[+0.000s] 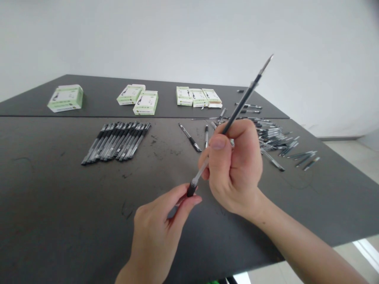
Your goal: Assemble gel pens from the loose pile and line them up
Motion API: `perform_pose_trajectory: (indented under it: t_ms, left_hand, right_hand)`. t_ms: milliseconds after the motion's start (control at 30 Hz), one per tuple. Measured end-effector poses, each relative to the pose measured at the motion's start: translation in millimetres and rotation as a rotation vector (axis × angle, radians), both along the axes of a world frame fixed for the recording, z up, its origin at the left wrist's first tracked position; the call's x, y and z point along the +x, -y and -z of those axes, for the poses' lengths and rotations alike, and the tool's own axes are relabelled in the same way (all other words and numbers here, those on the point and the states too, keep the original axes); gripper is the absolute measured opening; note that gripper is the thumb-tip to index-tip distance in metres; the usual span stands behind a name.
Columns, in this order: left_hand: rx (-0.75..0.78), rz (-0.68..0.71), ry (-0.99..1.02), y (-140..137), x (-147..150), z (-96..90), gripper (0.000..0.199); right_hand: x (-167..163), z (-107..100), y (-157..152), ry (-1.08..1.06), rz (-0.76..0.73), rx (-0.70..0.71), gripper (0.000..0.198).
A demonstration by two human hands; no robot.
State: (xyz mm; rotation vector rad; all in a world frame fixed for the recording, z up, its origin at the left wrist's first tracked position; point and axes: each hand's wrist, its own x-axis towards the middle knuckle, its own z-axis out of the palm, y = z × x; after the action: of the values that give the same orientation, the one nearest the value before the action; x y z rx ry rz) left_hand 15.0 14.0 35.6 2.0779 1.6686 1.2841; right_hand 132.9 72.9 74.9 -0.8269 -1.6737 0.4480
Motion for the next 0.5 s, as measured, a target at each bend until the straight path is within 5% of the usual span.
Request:
perform_pose_trajectory:
  t_ms: [300, 500]
  left_hand:
    - [-0.027, -0.027, 0.029, 1, -4, -3.0, 0.020]
    - [-0.056, -0.036, 0.042, 2, -7, 0.2, 0.018]
  right_hand:
    - [8, 5, 3, 0.320, -0.013, 0.220, 0.011]
    - [9, 12, 4, 0.358, -0.093, 0.147, 0.013]
